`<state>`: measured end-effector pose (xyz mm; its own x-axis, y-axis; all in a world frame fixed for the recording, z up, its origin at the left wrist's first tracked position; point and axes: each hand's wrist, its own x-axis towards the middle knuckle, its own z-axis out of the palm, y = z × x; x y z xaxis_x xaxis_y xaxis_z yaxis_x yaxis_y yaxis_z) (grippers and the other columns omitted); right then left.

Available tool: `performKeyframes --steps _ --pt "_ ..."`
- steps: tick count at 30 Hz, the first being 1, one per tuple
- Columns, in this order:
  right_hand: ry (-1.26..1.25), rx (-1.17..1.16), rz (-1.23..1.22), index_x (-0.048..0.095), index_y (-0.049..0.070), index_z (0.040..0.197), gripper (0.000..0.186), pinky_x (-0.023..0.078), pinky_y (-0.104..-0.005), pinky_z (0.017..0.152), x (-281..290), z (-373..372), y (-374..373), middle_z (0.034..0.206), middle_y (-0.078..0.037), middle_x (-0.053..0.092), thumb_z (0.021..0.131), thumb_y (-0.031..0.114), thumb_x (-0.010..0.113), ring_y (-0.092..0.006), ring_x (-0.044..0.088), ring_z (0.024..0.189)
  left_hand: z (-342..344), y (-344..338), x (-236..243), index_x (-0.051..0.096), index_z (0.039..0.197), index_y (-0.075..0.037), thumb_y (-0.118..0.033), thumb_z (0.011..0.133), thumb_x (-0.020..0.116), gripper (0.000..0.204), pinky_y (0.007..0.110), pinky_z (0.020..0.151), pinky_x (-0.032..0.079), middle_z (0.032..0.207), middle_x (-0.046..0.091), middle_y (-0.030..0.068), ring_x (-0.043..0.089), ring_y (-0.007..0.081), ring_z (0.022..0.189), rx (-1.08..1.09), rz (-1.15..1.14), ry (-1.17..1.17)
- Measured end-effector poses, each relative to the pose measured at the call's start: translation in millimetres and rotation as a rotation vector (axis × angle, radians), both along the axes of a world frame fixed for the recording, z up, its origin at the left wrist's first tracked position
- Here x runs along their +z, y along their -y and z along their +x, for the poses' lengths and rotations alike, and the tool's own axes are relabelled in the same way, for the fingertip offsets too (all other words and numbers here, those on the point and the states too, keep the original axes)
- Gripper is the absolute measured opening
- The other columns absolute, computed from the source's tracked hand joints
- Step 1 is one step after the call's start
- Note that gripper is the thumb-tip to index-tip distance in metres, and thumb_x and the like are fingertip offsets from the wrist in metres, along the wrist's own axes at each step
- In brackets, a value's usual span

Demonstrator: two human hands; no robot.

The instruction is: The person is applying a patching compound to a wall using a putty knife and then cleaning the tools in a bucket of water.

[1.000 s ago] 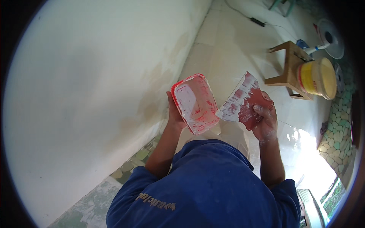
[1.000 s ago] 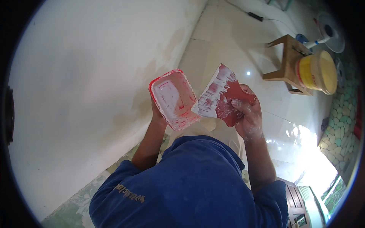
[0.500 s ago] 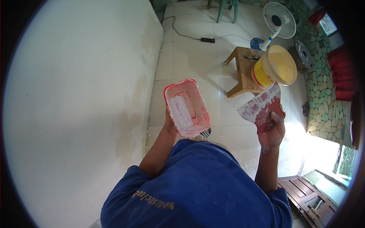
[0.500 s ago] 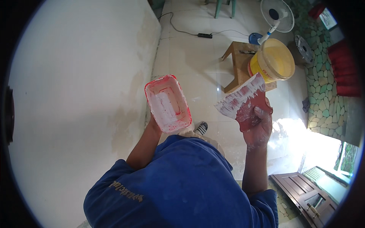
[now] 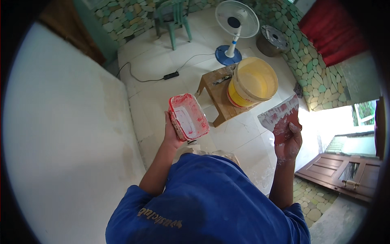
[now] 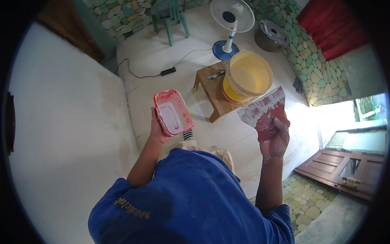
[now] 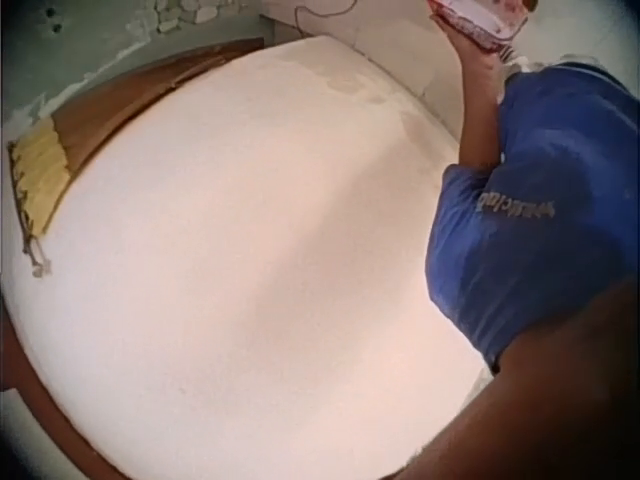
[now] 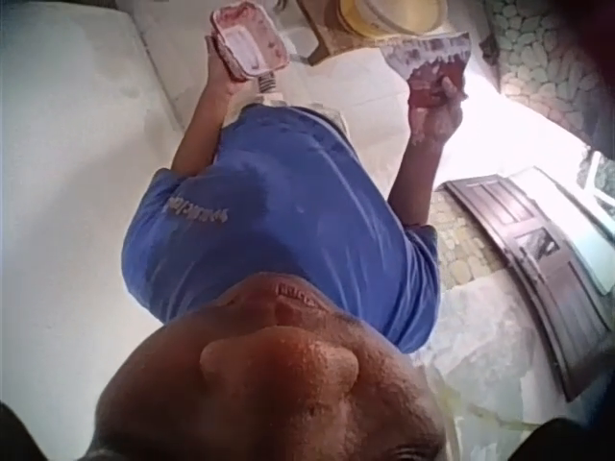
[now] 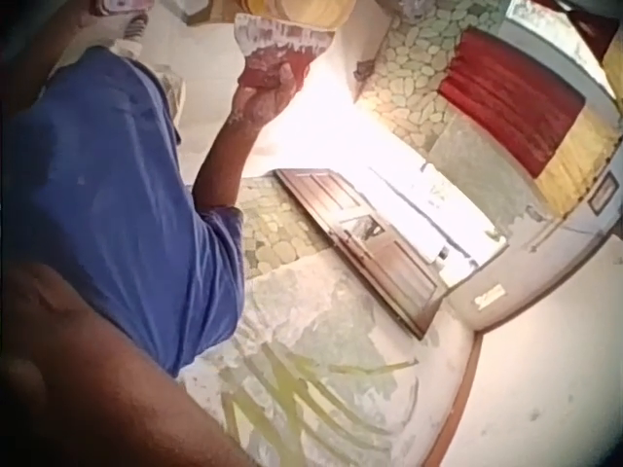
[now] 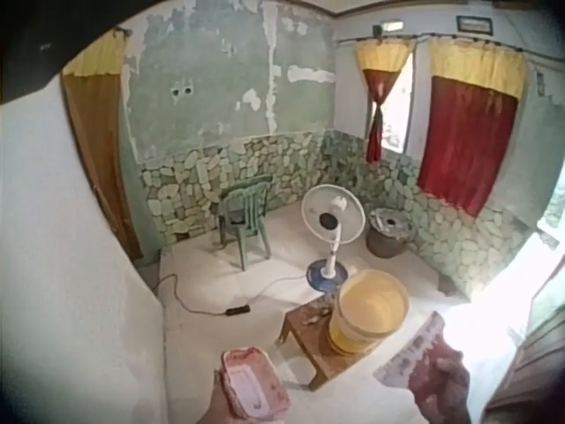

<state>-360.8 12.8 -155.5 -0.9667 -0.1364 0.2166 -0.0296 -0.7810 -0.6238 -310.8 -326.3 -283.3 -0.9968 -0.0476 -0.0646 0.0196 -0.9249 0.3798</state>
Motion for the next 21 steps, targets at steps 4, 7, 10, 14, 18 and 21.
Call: performKeyframes --steps 4,7,10,14,18,21 --pt "0.067 -0.121 -0.056 0.041 -0.003 0.127 0.047 0.039 -0.041 0.102 -39 -8 0 0.122 -0.016 0.053 0.082 0.003 0.053 -0.0265 0.052 0.114 -44 6 -32 0.036 0.138 -0.013 -0.071 0.087 0.018 0.08 0.049 0.101 0.04 0.134 0.047 0.0112 0.049 0.0298 0.12 -0.118 -0.202 0.049" --pt "0.092 -0.181 -0.059 0.042 -0.003 0.126 0.046 0.04 -0.041 0.101 -65 -17 -11 0.122 -0.015 0.054 0.082 0.003 0.053 -0.0266 0.052 0.113 -85 -11 -40 0.037 0.137 -0.011 -0.071 0.087 0.019 0.08 0.047 0.098 0.043 0.132 0.049 0.0118 0.051 0.0279 0.119 -0.241 -0.267 0.066" --pt "0.098 -0.264 -0.097 0.044 -0.003 0.125 0.045 0.04 -0.0413 0.101 -98 -33 -31 0.122 -0.015 0.054 0.082 0.003 0.053 -0.0266 0.053 0.113 -125 -37 -62 0.039 0.136 -0.011 -0.07 0.087 0.021 0.079 0.048 0.096 0.045 0.129 0.052 0.0128 0.054 0.0278 0.116 -0.36 -0.314 0.079" --pt "0.025 -0.314 -0.112 0.044 -0.003 0.125 0.045 0.04 -0.0418 0.101 -139 -55 -56 0.122 -0.015 0.054 0.082 0.003 0.053 -0.0273 0.053 0.112 -185 -102 -114 0.041 0.134 -0.011 -0.069 0.087 0.022 0.077 0.048 0.094 0.046 0.127 0.054 0.0127 0.056 0.0278 0.112 -0.386 -0.308 0.122" --pt "-0.043 -0.295 -0.119 0.042 -0.003 0.126 0.047 0.04 -0.0419 0.101 -191 -93 -92 0.121 -0.015 0.054 0.082 0.003 0.054 -0.027 0.053 0.112 -263 -164 -213 0.044 0.132 -0.013 -0.068 0.088 0.022 0.073 0.047 0.09 0.049 0.124 0.056 0.0127 0.059 0.0275 0.108 -0.366 -0.37 0.195" --pt "-0.06 -0.29 -0.074 0.044 -0.002 0.123 0.043 0.042 -0.0396 0.097 -223 -111 -111 0.117 -0.014 0.055 0.083 0.005 0.054 -0.026 0.054 0.108 -300 -195 -283 0.055 0.113 -0.01 -0.056 0.094 0.031 0.055 0.038 0.066 0.057 0.09 0.066 0.0078 0.066 0.0212 0.076 -0.22 -0.32 0.275"
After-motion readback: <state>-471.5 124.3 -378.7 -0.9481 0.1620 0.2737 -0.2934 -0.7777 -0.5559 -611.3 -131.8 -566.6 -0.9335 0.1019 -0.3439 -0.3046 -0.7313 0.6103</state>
